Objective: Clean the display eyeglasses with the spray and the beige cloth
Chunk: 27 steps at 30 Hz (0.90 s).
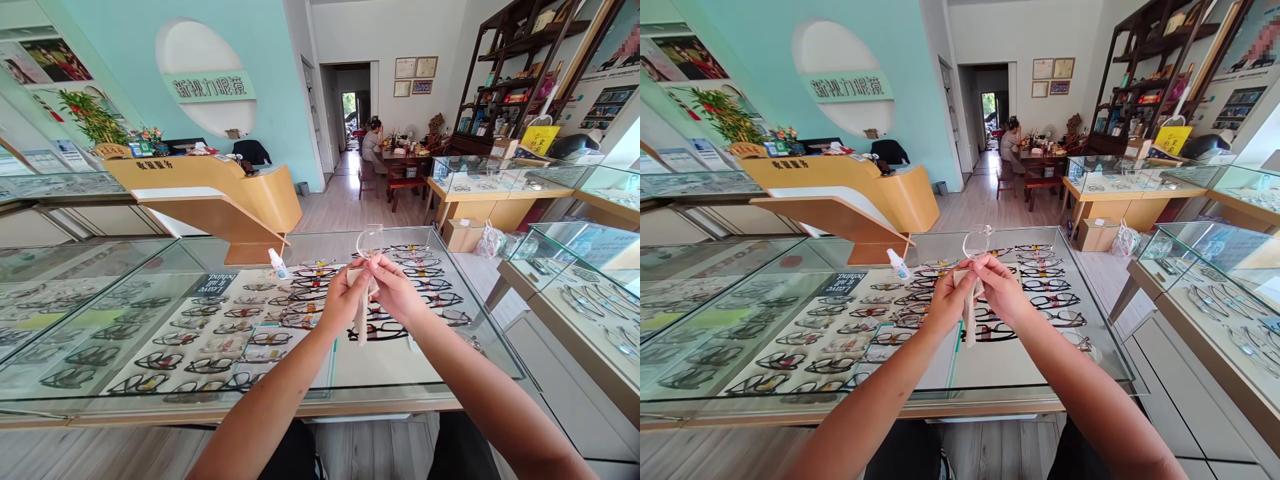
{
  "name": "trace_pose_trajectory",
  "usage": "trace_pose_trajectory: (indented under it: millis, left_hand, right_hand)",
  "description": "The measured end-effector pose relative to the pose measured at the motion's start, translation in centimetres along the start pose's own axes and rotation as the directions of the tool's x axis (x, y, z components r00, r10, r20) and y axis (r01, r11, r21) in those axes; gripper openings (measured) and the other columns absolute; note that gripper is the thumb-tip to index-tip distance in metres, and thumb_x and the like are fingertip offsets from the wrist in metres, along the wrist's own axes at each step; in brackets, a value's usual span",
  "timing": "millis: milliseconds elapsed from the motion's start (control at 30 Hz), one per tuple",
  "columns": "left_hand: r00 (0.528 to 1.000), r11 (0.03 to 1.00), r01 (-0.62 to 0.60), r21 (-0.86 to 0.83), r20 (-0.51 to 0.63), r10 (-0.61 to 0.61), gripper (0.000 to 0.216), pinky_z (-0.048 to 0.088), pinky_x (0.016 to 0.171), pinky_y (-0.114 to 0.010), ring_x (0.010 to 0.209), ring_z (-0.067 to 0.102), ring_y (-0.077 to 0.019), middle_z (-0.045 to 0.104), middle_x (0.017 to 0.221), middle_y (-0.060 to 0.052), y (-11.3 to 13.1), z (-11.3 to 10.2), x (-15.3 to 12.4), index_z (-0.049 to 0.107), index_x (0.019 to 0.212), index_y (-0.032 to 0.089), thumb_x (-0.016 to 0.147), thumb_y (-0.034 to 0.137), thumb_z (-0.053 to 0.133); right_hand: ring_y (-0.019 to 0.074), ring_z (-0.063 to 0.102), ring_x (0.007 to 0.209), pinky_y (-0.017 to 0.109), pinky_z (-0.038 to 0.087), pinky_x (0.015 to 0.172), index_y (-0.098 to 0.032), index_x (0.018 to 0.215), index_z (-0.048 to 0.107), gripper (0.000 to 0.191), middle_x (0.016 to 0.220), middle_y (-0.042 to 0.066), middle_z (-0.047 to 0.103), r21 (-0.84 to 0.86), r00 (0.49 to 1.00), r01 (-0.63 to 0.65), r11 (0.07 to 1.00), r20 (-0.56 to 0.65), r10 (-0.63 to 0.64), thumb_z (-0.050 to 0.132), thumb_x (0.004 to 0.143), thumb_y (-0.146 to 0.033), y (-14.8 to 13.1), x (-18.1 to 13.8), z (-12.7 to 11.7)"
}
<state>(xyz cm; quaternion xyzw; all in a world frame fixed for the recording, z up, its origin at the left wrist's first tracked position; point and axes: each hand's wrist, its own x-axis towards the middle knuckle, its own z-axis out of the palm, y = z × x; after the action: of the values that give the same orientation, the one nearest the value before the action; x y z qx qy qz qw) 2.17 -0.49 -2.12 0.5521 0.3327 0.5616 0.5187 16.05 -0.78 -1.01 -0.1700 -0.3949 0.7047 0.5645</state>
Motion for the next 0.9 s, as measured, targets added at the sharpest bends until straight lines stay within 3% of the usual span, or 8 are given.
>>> trace_pose_trajectory:
  millis: [100, 200, 300, 367, 433, 567, 733, 900]
  left_hand:
    - [1.0, 0.999, 0.028, -0.027, -0.01, -0.028, 0.055, 0.047, 0.048, -0.025, 0.051, 0.057, -0.0122, 0.065, 0.067, 0.001, -0.1, -0.1, 0.0, 0.074, 0.101, 0.018, 0.086, 0.07, 0.082]
    - [0.993, 0.992, 0.082, -0.096, 0.088, -0.074, 0.056, 0.055, 0.057, -0.03, 0.061, 0.066, -0.0175, 0.072, 0.077, -0.003, -0.5, -0.5, 0.1, 0.077, 0.11, 0.018, 0.091, 0.071, 0.076]
    - [0.97, 0.989, 0.099, -0.106, 0.234, -0.072, 0.053, 0.062, 0.086, -0.04, 0.091, 0.077, -0.0269, 0.08, 0.096, -0.01, -0.8, -1.3, 0.4, 0.081, 0.118, 0.017, 0.097, 0.065, 0.072]
    - [0.95, 0.994, 0.076, -0.081, 0.309, -0.048, 0.049, 0.057, 0.106, -0.043, 0.113, 0.075, -0.0305, 0.081, 0.111, -0.012, -0.6, -1.7, 0.5, 0.081, 0.125, 0.018, 0.1, 0.059, 0.072]
    - [0.931, 0.998, 0.046, -0.051, 0.364, -0.024, 0.049, 0.053, 0.112, -0.041, 0.123, 0.072, -0.0314, 0.08, 0.121, -0.012, -0.2, -1.8, 0.5, 0.078, 0.133, 0.019, 0.099, 0.054, 0.075]
    - [0.926, 0.998, 0.036, -0.041, 0.377, -0.018, 0.054, 0.06, 0.095, -0.038, 0.107, 0.076, -0.0289, 0.08, 0.121, -0.012, 0.1, -1.3, 0.3, 0.074, 0.136, 0.018, 0.093, 0.049, 0.084]
    - [0.979, 0.999, 0.028, -0.045, 0.204, -0.018, 0.047, 0.065, 0.073, -0.032, 0.08, 0.076, -0.0217, 0.081, 0.097, -0.008, -0.2, -0.3, 0.1, 0.078, 0.116, 0.017, 0.084, 0.049, 0.091]
    - [0.993, 0.999, 0.041, -0.028, 0.108, -0.038, 0.051, 0.062, 0.061, -0.029, 0.07, 0.073, -0.0191, 0.08, 0.087, -0.007, 0.0, 0.0, -0.2, 0.077, 0.11, 0.017, 0.085, 0.06, 0.088]
  right_hand:
    - [0.0139, 0.057, 0.07, 0.025, 0.045, 0.051, -0.024, 0.087, 0.072, 0.026, 0.108, 0.002, 0.076, -0.015, 1.0, -0.002, 1.0, -0.015, 0.002, 0.09, 0.087, -0.042, -0.2, -0.1, 0.2]
    - [0.0105, 0.046, 0.058, 0.026, 0.039, 0.047, -0.024, 0.089, 0.073, 0.028, 0.102, 0.001, 0.075, -0.015, 0.999, -0.04, 0.999, -0.022, 0.04, 0.091, 0.085, -0.046, -0.8, 0.0, 0.0]
    - [0.0077, 0.034, 0.053, 0.025, 0.027, 0.043, -0.023, 0.089, 0.074, 0.032, 0.093, 0.0, 0.072, -0.015, 0.998, -0.038, 0.999, -0.054, 0.037, 0.092, 0.084, -0.049, -1.3, 0.2, -0.5]
    - [0.0083, 0.037, 0.054, 0.026, 0.021, 0.043, -0.021, 0.087, 0.075, 0.034, 0.089, 0.001, 0.07, -0.019, 0.997, -0.025, 1.0, -0.076, 0.023, 0.092, 0.083, -0.05, -1.5, 0.4, -0.8]
    - [0.0094, 0.04, 0.055, 0.027, 0.019, 0.043, -0.021, 0.088, 0.075, 0.035, 0.087, 0.002, 0.069, -0.024, 0.996, -0.027, 0.999, -0.08, 0.025, 0.092, 0.083, -0.052, -1.7, 0.5, -0.9]
    - [0.0106, 0.044, 0.057, 0.027, 0.017, 0.043, -0.023, 0.088, 0.074, 0.034, 0.09, 0.002, 0.07, 0.0, 0.997, -0.03, 1.0, -0.074, 0.03, 0.093, 0.081, -0.05, -1.5, 0.5, -0.8]
    - [0.0106, 0.046, 0.062, 0.026, 0.025, 0.046, -0.023, 0.084, 0.069, 0.035, 0.097, 0.002, 0.068, 0.014, 0.997, -0.045, 0.999, -0.065, 0.046, 0.092, 0.083, -0.05, -0.7, 0.2, -0.4]
    - [0.0119, 0.042, 0.063, 0.026, 0.033, 0.048, -0.025, 0.094, 0.073, 0.035, 0.098, 0.002, 0.066, -0.064, 0.998, -0.052, 0.997, -0.026, 0.05, 0.089, 0.086, -0.055, -0.6, -0.2, 0.0]
